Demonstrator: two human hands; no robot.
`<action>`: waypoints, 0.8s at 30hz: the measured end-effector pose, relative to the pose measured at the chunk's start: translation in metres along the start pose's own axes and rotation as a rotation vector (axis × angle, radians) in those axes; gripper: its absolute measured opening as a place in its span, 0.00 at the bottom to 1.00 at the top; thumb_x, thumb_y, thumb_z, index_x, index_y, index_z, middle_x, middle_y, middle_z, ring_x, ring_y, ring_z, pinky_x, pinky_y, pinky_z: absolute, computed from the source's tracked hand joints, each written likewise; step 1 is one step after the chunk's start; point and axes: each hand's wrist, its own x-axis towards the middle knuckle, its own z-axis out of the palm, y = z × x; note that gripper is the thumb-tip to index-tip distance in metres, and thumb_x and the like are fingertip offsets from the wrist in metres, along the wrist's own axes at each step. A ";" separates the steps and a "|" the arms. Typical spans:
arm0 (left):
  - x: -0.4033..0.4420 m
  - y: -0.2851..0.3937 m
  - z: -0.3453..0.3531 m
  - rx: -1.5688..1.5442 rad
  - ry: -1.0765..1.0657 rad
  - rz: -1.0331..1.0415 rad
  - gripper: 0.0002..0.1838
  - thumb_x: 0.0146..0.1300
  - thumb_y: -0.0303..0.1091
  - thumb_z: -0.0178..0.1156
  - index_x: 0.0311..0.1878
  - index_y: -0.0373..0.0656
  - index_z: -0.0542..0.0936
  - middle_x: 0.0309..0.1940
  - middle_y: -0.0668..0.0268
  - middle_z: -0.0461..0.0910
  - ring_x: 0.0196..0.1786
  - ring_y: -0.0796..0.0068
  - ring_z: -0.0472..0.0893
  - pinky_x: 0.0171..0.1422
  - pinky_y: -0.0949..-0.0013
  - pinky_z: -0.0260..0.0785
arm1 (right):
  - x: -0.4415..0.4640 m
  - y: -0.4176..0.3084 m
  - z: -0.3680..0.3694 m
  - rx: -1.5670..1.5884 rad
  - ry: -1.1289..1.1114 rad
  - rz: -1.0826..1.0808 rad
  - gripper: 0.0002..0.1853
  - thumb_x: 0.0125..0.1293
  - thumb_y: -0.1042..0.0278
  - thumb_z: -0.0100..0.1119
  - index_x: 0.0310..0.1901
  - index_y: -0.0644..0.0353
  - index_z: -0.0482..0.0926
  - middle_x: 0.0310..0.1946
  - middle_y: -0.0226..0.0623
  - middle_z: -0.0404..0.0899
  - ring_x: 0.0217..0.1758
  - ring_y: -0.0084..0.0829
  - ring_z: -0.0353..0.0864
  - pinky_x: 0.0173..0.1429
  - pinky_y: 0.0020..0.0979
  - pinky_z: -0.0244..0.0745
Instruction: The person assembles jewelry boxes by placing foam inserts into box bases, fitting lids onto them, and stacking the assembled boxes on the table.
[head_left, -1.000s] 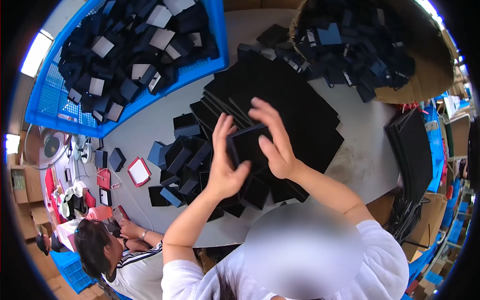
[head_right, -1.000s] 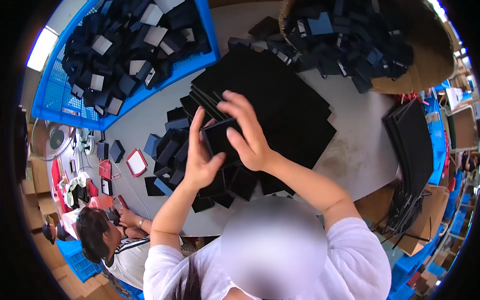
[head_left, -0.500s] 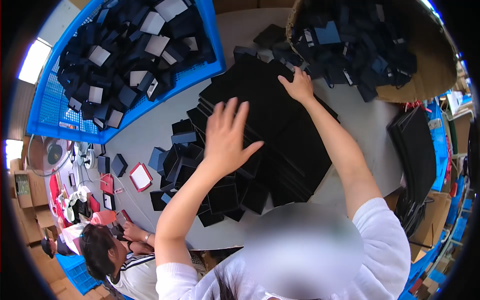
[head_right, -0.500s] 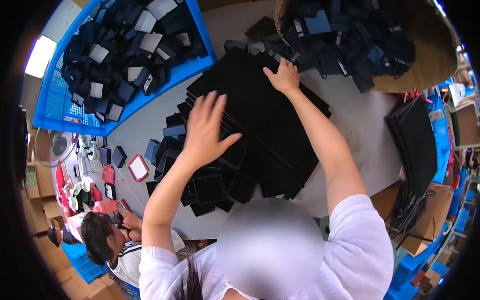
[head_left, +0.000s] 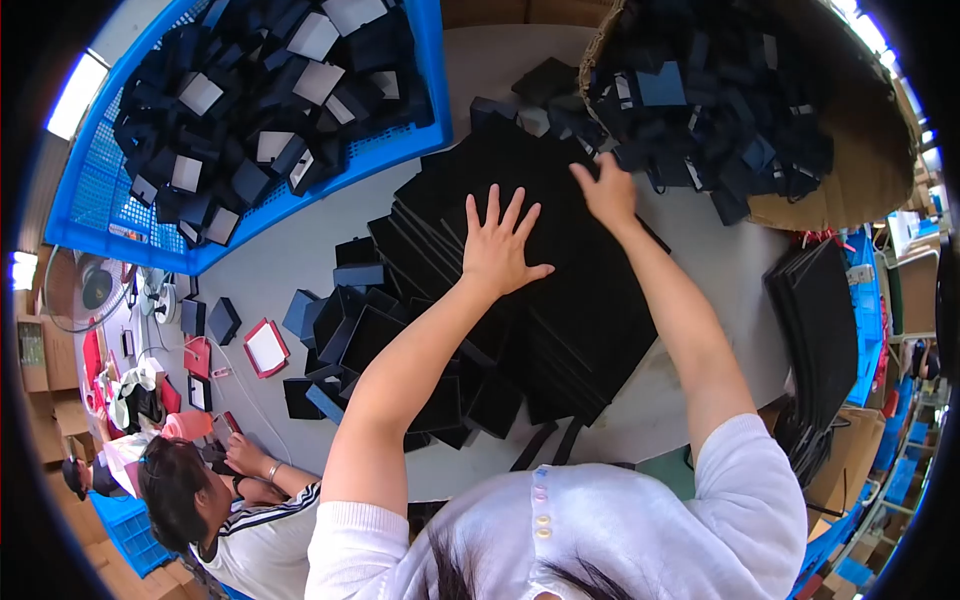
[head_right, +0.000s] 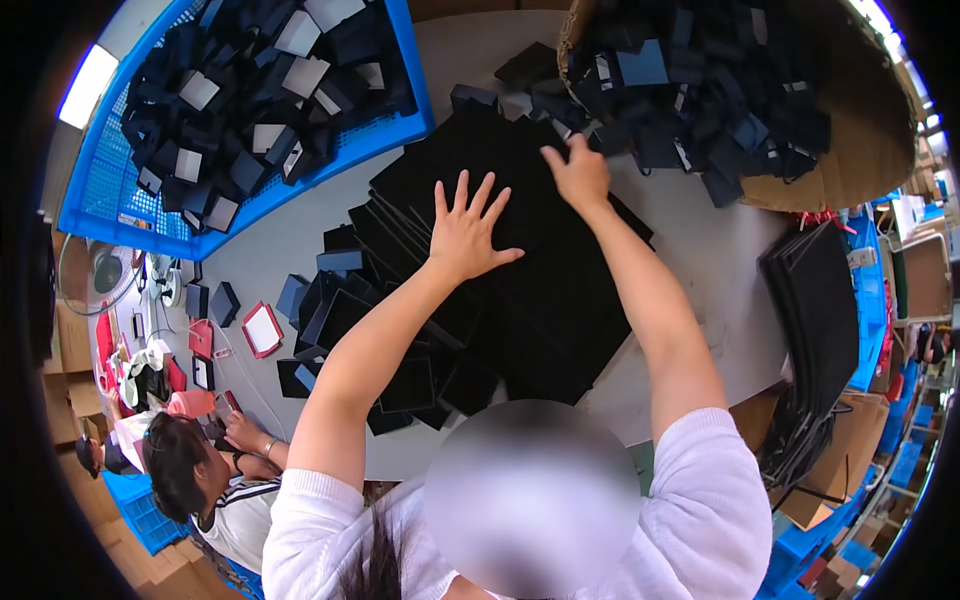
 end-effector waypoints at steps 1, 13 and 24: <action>-0.001 -0.001 0.001 -0.002 0.002 -0.007 0.50 0.53 0.76 0.53 0.75 0.58 0.60 0.76 0.60 0.52 0.78 0.46 0.46 0.76 0.34 0.33 | 0.006 0.008 -0.006 0.065 0.090 0.082 0.28 0.58 0.42 0.66 0.41 0.63 0.78 0.36 0.52 0.83 0.42 0.54 0.83 0.46 0.47 0.77; -0.004 -0.001 -0.004 -0.260 0.267 -0.127 0.65 0.39 0.61 0.74 0.74 0.34 0.53 0.75 0.50 0.50 0.79 0.51 0.48 0.78 0.44 0.38 | -0.027 -0.055 0.007 0.199 -0.263 0.063 0.44 0.53 0.36 0.65 0.58 0.69 0.71 0.52 0.60 0.78 0.56 0.55 0.79 0.60 0.44 0.74; 0.021 -0.015 -0.028 -1.438 0.465 -0.427 0.56 0.48 0.42 0.76 0.74 0.34 0.52 0.69 0.45 0.61 0.69 0.53 0.67 0.69 0.60 0.63 | -0.008 -0.028 -0.053 0.713 -0.390 -0.047 0.24 0.59 0.59 0.69 0.51 0.69 0.79 0.46 0.39 0.83 0.48 0.27 0.81 0.55 0.30 0.74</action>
